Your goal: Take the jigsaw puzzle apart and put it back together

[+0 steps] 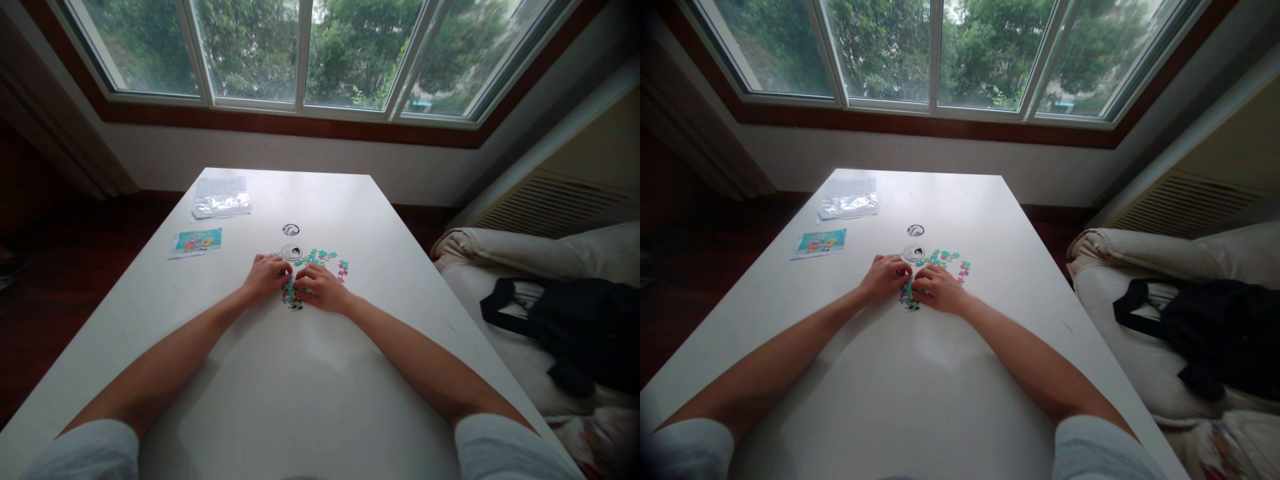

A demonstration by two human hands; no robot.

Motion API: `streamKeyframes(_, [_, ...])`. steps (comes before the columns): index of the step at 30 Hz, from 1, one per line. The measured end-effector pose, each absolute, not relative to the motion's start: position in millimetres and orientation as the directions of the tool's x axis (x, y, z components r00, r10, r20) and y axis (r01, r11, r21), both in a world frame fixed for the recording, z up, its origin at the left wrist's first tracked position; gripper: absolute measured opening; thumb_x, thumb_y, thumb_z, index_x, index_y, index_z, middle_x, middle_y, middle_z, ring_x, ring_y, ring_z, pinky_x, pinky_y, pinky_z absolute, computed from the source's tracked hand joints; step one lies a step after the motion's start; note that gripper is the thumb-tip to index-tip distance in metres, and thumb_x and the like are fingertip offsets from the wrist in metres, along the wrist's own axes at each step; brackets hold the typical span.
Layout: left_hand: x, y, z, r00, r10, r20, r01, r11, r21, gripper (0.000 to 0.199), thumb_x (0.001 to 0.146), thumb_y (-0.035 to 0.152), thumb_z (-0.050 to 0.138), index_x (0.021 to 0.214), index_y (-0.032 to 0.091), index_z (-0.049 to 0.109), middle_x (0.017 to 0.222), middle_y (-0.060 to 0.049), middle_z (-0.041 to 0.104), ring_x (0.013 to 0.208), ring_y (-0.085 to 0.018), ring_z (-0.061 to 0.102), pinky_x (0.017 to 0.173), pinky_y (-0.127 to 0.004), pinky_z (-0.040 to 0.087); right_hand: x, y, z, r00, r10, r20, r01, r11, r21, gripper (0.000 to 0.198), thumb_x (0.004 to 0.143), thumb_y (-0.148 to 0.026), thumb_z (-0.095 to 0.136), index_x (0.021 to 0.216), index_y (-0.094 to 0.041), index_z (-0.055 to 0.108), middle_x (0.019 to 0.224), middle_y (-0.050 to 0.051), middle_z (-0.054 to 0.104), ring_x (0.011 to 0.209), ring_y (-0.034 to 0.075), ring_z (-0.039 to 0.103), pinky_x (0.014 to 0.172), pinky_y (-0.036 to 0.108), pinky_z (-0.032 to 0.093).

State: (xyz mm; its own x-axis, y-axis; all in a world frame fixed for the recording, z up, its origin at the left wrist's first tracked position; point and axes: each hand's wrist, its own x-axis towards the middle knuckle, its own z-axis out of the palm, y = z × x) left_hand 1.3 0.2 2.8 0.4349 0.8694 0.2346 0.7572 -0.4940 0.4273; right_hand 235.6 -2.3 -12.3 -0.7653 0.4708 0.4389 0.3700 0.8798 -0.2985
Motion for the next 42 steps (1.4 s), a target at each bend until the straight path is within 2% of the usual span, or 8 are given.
streamKeyframes(9, [1,1,0,0.424,0.877,0.227,0.754,-0.481,0.448,0.011,0.089,0.028,0.064,0.091,0.025,0.075,0.091,-0.004,0.072,0.095,-0.024,0.06,0.089,-0.04,0.033,235,-2,-12,-0.741,0.501,0.447,0.39,0.863,-0.321,0.013,0.099,-0.034,0.063,0.102,-0.026,0.072,0.103,0.007,0.071,0.099,0.024,0.059,0.093,0.041,0.045])
streamKeyframes(11, [0,1,0,0.424,0.877,0.225,0.754,-0.48,0.448,0.011,0.088,0.027,0.064,0.091,0.025,0.075,0.092,-0.004,0.072,0.096,-0.024,0.06,0.09,-0.04,0.033,238,1,-12,-0.664,0.577,0.476,0.466,0.816,-0.342,0.012,0.099,-0.03,0.061,0.098,-0.025,0.072,0.1,0.007,0.071,0.098,0.024,0.059,0.093,0.041,0.044])
streamKeyframes(14, [1,1,1,0.423,0.878,0.222,0.758,-0.478,0.444,0.011,0.088,0.025,0.065,0.09,0.026,0.075,0.093,-0.003,0.072,0.097,-0.024,0.06,0.091,-0.04,0.033,244,8,-12,-0.462,0.725,0.511,0.626,0.674,-0.391,0.013,0.099,-0.026,0.058,0.096,-0.024,0.071,0.099,0.007,0.071,0.099,0.025,0.059,0.093,0.042,0.044])
streamKeyframes(16, [2,0,2,0.422,0.879,0.22,0.763,-0.476,0.438,0.011,0.088,0.025,0.064,0.09,0.026,0.075,0.093,-0.003,0.072,0.097,-0.024,0.06,0.091,-0.04,0.033,248,12,-12,-0.356,0.799,0.485,0.718,0.566,-0.405,0.013,0.098,-0.024,0.059,0.099,-0.024,0.072,0.102,0.007,0.07,0.103,0.026,0.058,0.094,0.042,0.043])
streamKeyframes(19, [2,-2,3,0.433,0.875,0.218,0.762,-0.484,0.431,0.011,0.087,0.026,0.065,0.091,0.026,0.074,0.092,-0.002,0.072,0.097,-0.023,0.059,0.091,-0.04,0.033,252,15,-14,-0.312,0.85,0.424,0.793,0.479,-0.376,0.017,0.096,-0.025,0.062,0.109,-0.025,0.073,0.111,0.008,0.069,0.11,0.027,0.056,0.097,0.042,0.042])
streamKeyframes(23, [2,-3,4,0.457,0.861,0.222,0.748,-0.507,0.428,0.009,0.086,0.029,0.067,0.092,0.026,0.073,0.092,-0.002,0.071,0.097,-0.024,0.058,0.091,-0.04,0.032,251,14,-17,-0.356,0.849,0.391,0.812,0.488,-0.321,0.027,0.095,-0.029,0.065,0.12,-0.027,0.072,0.125,0.009,0.066,0.12,0.03,0.052,0.101,0.045,0.04])
streamKeyframes(29, [2,-3,3,0.489,0.842,0.228,0.731,-0.538,0.419,0.009,0.087,0.03,0.067,0.093,0.027,0.073,0.091,-0.001,0.071,0.097,-0.024,0.058,0.091,-0.042,0.032,250,13,-17,-0.352,0.853,0.385,0.811,0.483,-0.33,0.012,0.094,-0.027,0.066,0.102,-0.026,0.075,0.128,0.009,0.065,0.124,0.03,0.05,0.103,0.046,0.04])
streamKeyframes(42, [3,-4,3,0.518,0.813,0.265,0.71,-0.582,0.397,0.016,0.095,0.031,0.059,0.094,0.025,0.074,0.09,-0.003,0.072,0.094,-0.023,0.058,0.09,-0.041,0.033,249,12,-11,-0.372,0.862,0.345,0.811,0.482,-0.33,0.008,0.09,-0.024,0.07,0.097,-0.025,0.073,0.124,0.008,0.067,0.122,0.029,0.052,0.102,0.046,0.04])
